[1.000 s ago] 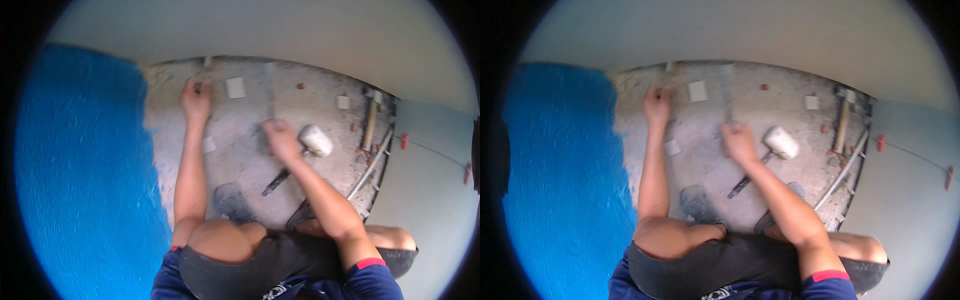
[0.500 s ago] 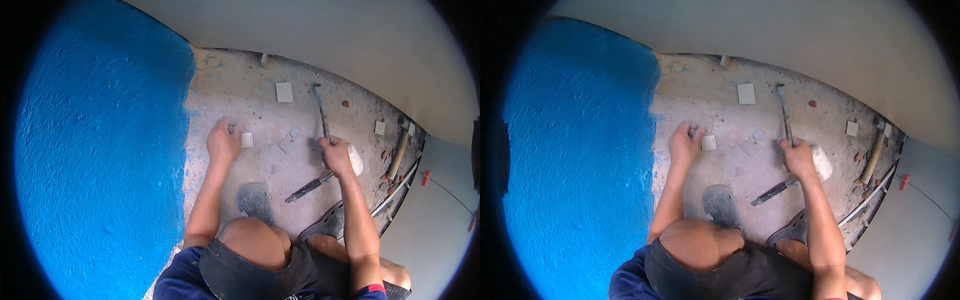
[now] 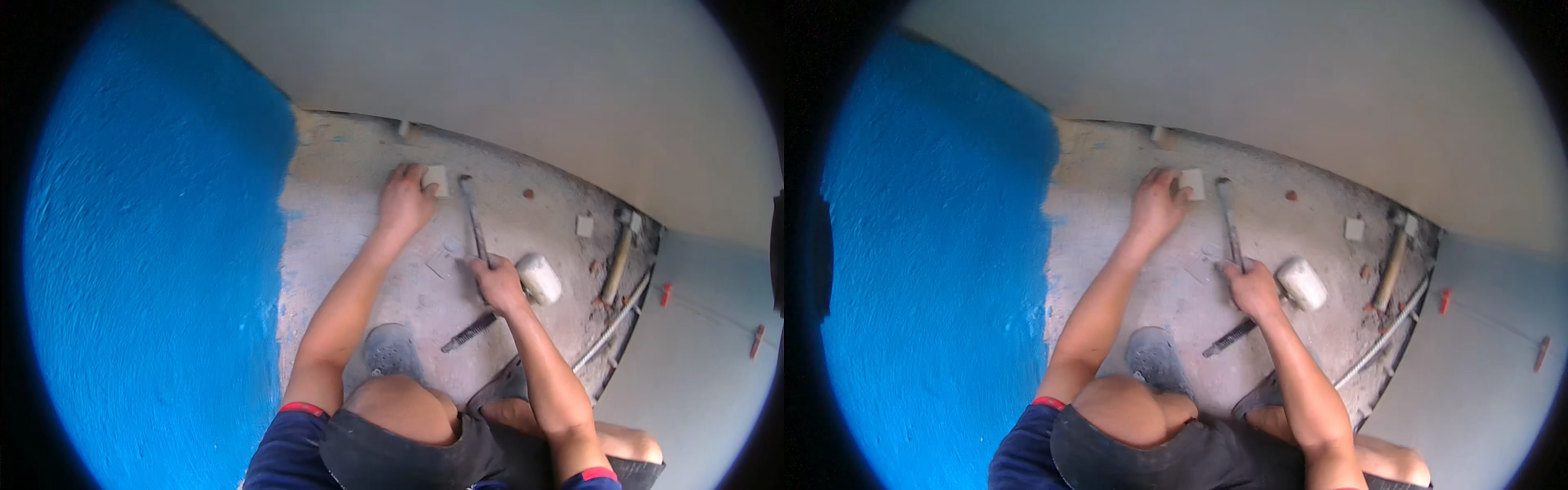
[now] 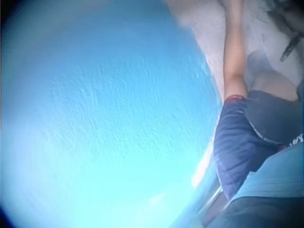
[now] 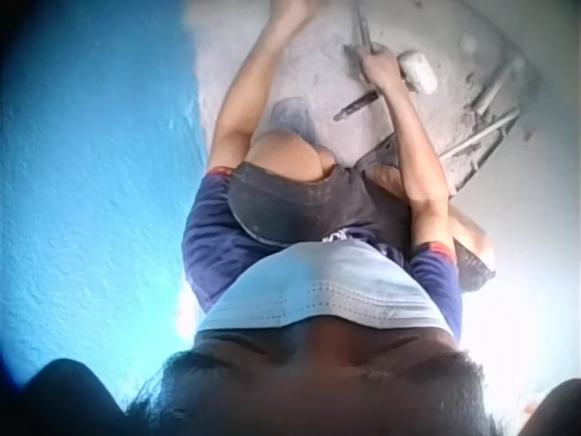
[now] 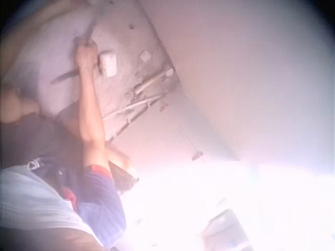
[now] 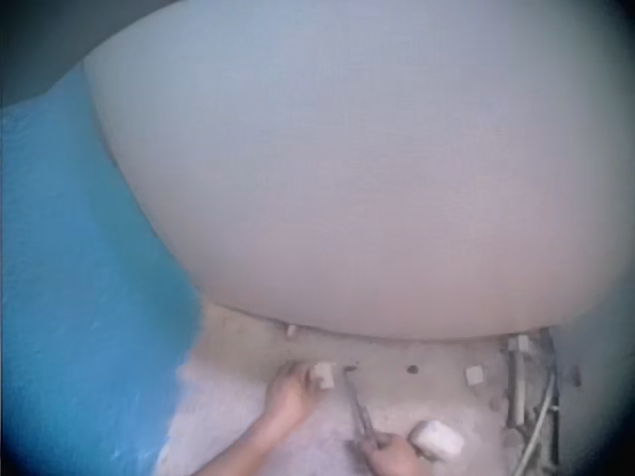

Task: The person installs a large curved wall panel in a corner. They use a rubber mallet to tap the panel into place, measure the gap with a tape measure, and insert small tile spacers at the bottom to align the panel.

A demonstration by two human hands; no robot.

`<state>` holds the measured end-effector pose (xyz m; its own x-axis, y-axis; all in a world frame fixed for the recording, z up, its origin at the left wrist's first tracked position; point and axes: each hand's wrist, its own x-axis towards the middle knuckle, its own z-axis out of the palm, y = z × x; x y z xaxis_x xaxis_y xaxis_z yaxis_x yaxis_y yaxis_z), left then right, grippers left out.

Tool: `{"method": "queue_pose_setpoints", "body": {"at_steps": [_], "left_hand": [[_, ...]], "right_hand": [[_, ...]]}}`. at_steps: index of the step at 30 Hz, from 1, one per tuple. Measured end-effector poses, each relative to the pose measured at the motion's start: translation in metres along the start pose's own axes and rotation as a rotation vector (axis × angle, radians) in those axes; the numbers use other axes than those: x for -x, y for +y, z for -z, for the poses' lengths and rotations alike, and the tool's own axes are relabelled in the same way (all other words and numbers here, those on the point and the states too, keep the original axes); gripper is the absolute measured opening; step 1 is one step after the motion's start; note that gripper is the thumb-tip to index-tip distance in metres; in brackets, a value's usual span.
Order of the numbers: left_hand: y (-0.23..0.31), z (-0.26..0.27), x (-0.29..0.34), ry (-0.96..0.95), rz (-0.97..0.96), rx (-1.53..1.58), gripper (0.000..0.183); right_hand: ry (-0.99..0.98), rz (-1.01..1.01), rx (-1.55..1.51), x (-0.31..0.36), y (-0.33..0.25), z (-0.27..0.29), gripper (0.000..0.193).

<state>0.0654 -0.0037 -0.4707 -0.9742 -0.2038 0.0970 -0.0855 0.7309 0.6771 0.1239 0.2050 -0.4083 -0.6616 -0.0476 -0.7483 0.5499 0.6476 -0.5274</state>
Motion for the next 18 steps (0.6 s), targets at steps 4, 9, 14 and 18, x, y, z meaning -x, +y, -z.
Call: {"method": "queue_pose_setpoints", "body": {"at_steps": [4, 9, 14, 18], "left_hand": [[0.029, 0.017, 0.017, -0.193, -0.077, 0.068, 0.019], [0.081, -0.011, 0.078, -0.497, -0.242, 0.129, 0.030], [0.134, -0.034, 0.117, -0.552, -0.477, 0.177, 0.064], [0.151, -0.078, 0.096, -0.531, -0.675, 0.138, 0.079]], "right_hand": [[0.011, -0.137, 0.130, 0.013, 0.000, 0.024, 0.045], [0.009, -0.010, 0.389, 0.020, -0.018, 0.106, 0.043], [0.047, -0.061, 0.248, 0.033, -0.006, 0.157, 0.044], [0.165, -0.128, 0.097, 0.033, 0.032, 0.176, 0.045]]}}
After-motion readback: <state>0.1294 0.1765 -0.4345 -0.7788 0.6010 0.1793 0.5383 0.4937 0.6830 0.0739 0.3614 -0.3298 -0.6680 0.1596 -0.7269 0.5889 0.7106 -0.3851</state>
